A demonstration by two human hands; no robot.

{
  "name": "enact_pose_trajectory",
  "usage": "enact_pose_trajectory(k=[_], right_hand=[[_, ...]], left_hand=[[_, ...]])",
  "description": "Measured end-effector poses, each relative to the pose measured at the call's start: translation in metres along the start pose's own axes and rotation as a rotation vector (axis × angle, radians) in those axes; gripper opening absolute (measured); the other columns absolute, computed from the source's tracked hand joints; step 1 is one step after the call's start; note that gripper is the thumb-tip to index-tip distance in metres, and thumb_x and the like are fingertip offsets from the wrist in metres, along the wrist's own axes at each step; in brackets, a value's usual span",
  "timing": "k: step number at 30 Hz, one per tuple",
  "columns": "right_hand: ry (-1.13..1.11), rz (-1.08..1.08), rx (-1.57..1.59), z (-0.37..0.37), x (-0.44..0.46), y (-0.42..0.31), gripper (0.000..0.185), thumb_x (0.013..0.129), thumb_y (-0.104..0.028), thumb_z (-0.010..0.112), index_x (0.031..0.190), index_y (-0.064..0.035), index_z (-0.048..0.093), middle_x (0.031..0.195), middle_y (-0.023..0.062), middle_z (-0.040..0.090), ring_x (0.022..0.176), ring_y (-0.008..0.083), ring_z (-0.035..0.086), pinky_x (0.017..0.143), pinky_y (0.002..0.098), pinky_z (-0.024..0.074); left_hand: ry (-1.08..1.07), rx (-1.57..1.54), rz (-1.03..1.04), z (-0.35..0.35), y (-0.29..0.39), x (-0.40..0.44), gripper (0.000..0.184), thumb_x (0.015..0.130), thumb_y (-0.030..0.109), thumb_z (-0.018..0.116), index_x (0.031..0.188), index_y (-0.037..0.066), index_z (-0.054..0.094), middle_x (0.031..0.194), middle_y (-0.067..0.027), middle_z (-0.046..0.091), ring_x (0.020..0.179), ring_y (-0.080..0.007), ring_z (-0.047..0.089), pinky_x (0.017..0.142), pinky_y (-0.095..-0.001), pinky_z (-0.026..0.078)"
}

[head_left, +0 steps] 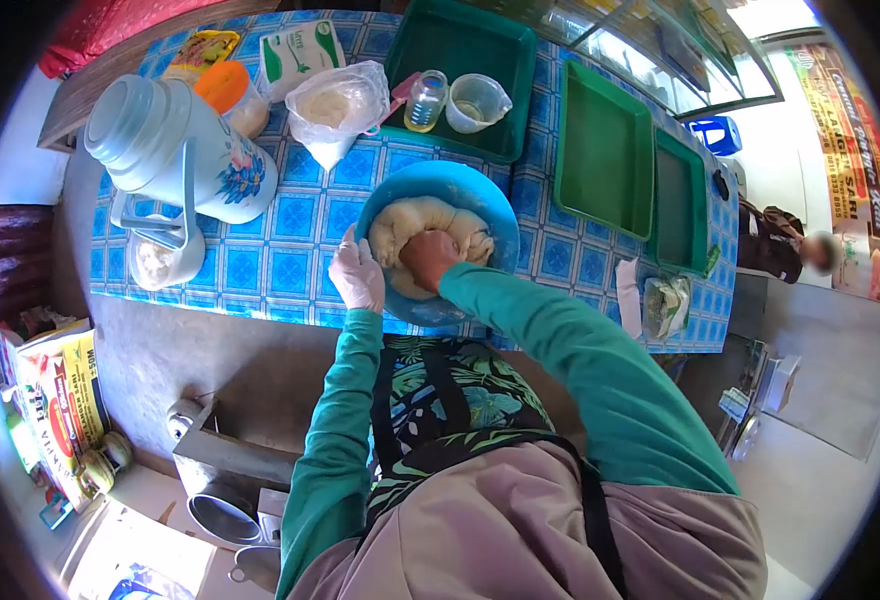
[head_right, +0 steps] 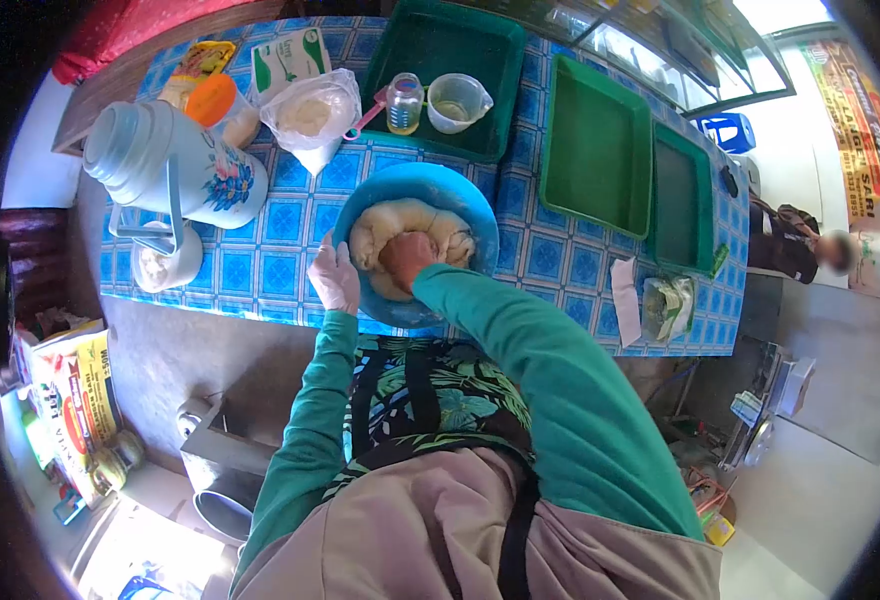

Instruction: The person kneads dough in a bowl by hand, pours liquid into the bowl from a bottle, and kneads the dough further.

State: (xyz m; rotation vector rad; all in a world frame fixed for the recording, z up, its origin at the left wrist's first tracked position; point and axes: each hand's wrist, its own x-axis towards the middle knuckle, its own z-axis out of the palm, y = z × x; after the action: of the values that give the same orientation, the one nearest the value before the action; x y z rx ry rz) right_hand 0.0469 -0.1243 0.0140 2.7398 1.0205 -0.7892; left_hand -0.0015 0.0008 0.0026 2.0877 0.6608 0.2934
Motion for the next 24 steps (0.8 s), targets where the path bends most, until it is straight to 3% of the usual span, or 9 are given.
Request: enact_pose_trajectory(k=[4, 10, 13, 16, 18, 19, 20, 22, 24], right_hand=[[-0.102, 0.302, 0.015, -0.003, 0.032, 0.002, 0.015, 0.068, -0.017, 0.062, 0.079, -0.0092, 0.069, 0.084, 0.0134, 0.066, 0.082, 0.0310, 0.064, 0.063, 0.0409, 0.0526], [-0.105, 0.083, 0.409, 0.010, 0.027, 0.035, 0.030, 0.070, -0.027, 0.060, 0.093, -0.0079, 0.067, 0.099, 0.0149, 0.063, 0.083, 0.0318, 0.062, 0.070, 0.0412, 0.0480], [0.183, -0.335, 0.919, 0.004, -0.027, 0.065, 0.038, 0.066, -0.031, 0.065, 0.093, -0.0050, 0.066, 0.101, 0.0182, 0.060, 0.090, 0.0311, 0.059, 0.076, 0.0407, 0.0455], [0.126, -0.130, 0.710, -0.053, -0.056, 0.060, 0.041, 0.063, -0.036, 0.070, 0.089, -0.0044, 0.065, 0.102, 0.0194, 0.059, 0.098, 0.0344, 0.054, 0.081, 0.0422, 0.0417], [0.542, 0.195, 0.705, -0.027, -0.026, 0.079, 0.039, 0.064, -0.036, 0.070, 0.085, -0.0042, 0.063, 0.097, 0.0192, 0.059, 0.094, 0.0342, 0.056, 0.079, 0.0420, 0.0426], [0.705, 0.173, 1.014, -0.015, -0.003, 0.076, 0.038, 0.065, -0.036, 0.070, 0.088, -0.0065, 0.062, 0.090, 0.0197, 0.060, 0.085, 0.0336, 0.059, 0.073, 0.0420, 0.0454], [0.702, 0.176, 1.015, -0.021, 0.010, 0.068, 0.038, 0.065, -0.036, 0.070, 0.088, -0.0065, 0.062, 0.090, 0.0197, 0.060, 0.085, 0.0336, 0.059, 0.073, 0.0420, 0.0454], [0.310, -0.075, 0.893, -0.048, 0.032, 0.053, 0.044, 0.065, -0.029, 0.070, 0.097, -0.0002, 0.061, 0.096, 0.0208, 0.061, 0.089, 0.0335, 0.059, 0.077, 0.0383, 0.0466], [0.269, -0.227, 0.742, -0.048, 0.038, 0.032, 0.037, 0.064, -0.024, 0.068, 0.092, -0.0001, 0.060, 0.090, 0.0195, 0.061, 0.087, 0.0348, 0.059, 0.074, 0.0406, 0.0465]], left_hand=[[-0.040, 0.025, 0.071, 0.001, 0.003, 0.000, 0.030, 0.081, 0.008, 0.053, 0.110, 0.001, 0.058, 0.088, -0.0214, 0.062, 0.081, -0.0342, 0.060, 0.072, -0.0392, 0.046], [-0.016, 0.048, -0.038, -0.005, 0.018, 0.000, 0.030, 0.082, 0.010, 0.052, 0.109, 0.001, 0.058, 0.084, -0.0222, 0.062, 0.075, -0.0351, 0.061, 0.070, -0.0398, 0.047], [-0.018, 0.020, -0.011, -0.007, 0.016, -0.001, 0.033, 0.082, 0.014, 0.052, 0.110, -0.004, 0.056, 0.084, -0.0262, 0.061, 0.077, -0.0357, 0.062, 0.070, -0.0384, 0.047], [-0.020, 0.017, 0.008, -0.008, 0.016, -0.001, 0.033, 0.082, 0.014, 0.052, 0.110, -0.004, 0.056, 0.084, -0.0259, 0.061, 0.078, -0.0358, 0.062, 0.070, -0.0381, 0.047], [-0.009, 0.012, 0.072, -0.002, 0.007, 0.002, 0.032, 0.085, 0.017, 0.051, 0.108, -0.004, 0.056, 0.084, -0.0258, 0.061, 0.077, -0.0360, 0.062, 0.070, -0.0378, 0.047], [0.001, 0.014, 0.099, -0.002, 0.008, 0.002, 0.029, 0.085, 0.017, 0.052, 0.105, -0.003, 0.058, 0.083, -0.0245, 0.062, 0.077, -0.0363, 0.061, 0.069, -0.0389, 0.047], [0.012, 0.018, 0.126, -0.003, 0.008, 0.001, 0.026, 0.085, 0.017, 0.053, 0.102, -0.002, 0.060, 0.082, -0.0232, 0.062, 0.077, -0.0367, 0.060, 0.068, -0.0400, 0.048], [0.031, 0.016, 0.107, -0.002, 0.011, 0.004, 0.027, 0.086, 0.018, 0.053, 0.101, -0.003, 0.061, 0.082, -0.0233, 0.062, 0.077, -0.0363, 0.061, 0.068, -0.0395, 0.048], [0.033, 0.025, 0.087, -0.002, 0.009, 0.004, 0.027, 0.087, 0.020, 0.052, 0.099, -0.003, 0.061, 0.083, -0.0235, 0.062, 0.076, -0.0359, 0.061, 0.068, -0.0390, 0.048]])
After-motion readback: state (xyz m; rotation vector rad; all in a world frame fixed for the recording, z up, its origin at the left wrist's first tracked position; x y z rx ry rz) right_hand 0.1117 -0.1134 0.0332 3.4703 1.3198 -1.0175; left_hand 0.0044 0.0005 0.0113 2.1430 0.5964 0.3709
